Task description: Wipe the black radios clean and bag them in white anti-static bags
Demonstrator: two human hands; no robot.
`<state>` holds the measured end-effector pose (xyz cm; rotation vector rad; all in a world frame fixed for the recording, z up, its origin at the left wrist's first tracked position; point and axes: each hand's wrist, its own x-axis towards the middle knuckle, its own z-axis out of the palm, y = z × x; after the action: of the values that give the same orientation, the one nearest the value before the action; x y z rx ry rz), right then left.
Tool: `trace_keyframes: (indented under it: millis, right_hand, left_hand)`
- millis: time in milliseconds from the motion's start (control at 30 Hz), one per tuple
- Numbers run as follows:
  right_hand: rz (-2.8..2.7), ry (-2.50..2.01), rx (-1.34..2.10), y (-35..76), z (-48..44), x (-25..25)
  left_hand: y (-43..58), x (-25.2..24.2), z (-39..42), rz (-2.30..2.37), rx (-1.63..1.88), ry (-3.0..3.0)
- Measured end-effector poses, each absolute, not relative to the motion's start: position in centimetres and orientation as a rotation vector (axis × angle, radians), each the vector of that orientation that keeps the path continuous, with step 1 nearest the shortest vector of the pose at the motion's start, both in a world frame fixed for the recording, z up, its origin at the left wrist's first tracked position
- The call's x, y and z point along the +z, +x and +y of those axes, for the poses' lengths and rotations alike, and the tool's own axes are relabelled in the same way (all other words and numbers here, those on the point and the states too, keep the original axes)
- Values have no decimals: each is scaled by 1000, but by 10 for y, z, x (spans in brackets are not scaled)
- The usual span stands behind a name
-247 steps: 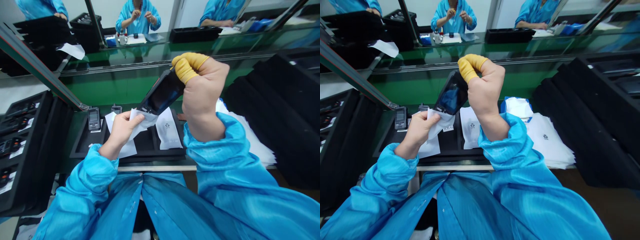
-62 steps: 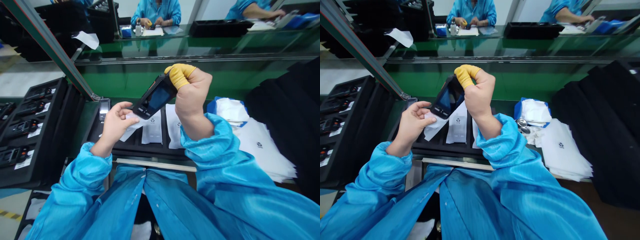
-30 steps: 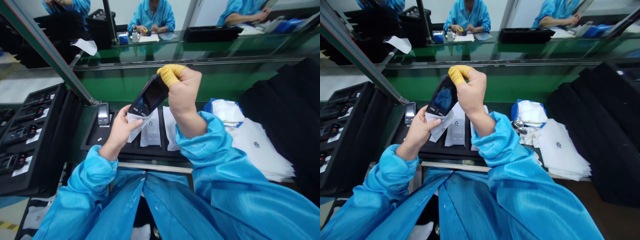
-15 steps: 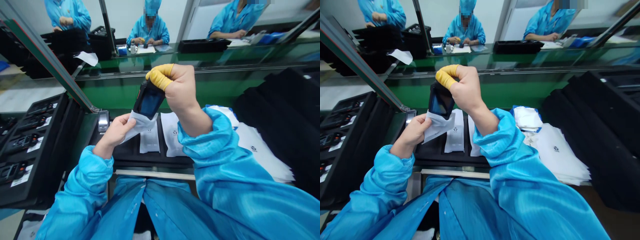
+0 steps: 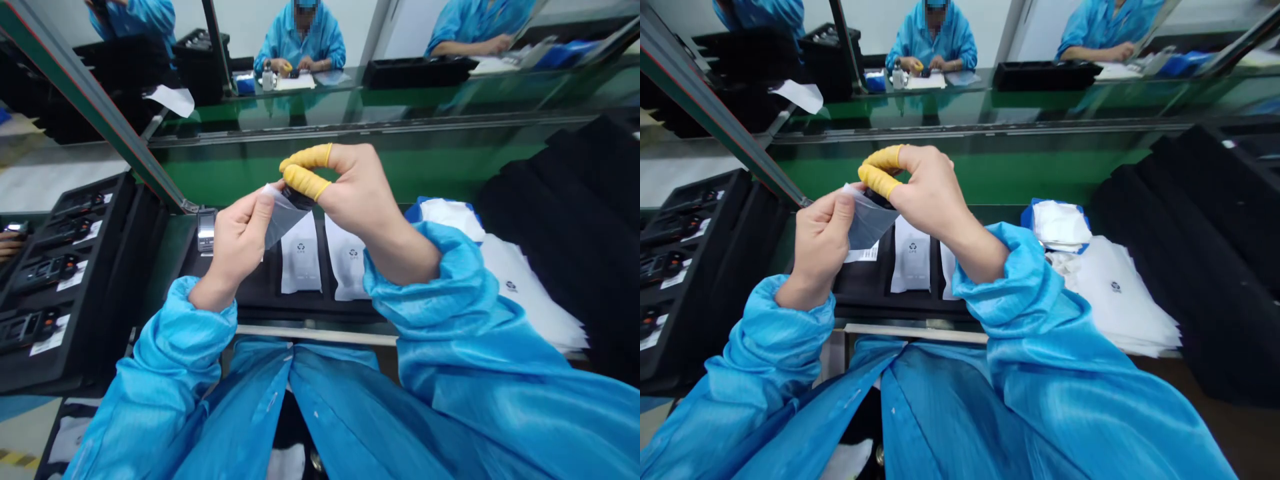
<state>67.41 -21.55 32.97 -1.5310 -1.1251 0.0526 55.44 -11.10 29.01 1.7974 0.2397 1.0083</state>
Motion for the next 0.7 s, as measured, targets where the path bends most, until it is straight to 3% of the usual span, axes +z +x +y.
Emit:
trace_keyframes:
  millis: [233,467,700]
  right_hand:
    - [-1105,-1454,128,680,-230,320]
    - [-1295,-1639,-176,676,-237,330]
    - [-1047,-1735,-390,695,-286,342]
  left_hand:
    - [569,282,-104,176,1070,1540]
    - [573,286,-105,119,1042,1534]
    - [556,312,-111,71,1181,1594]
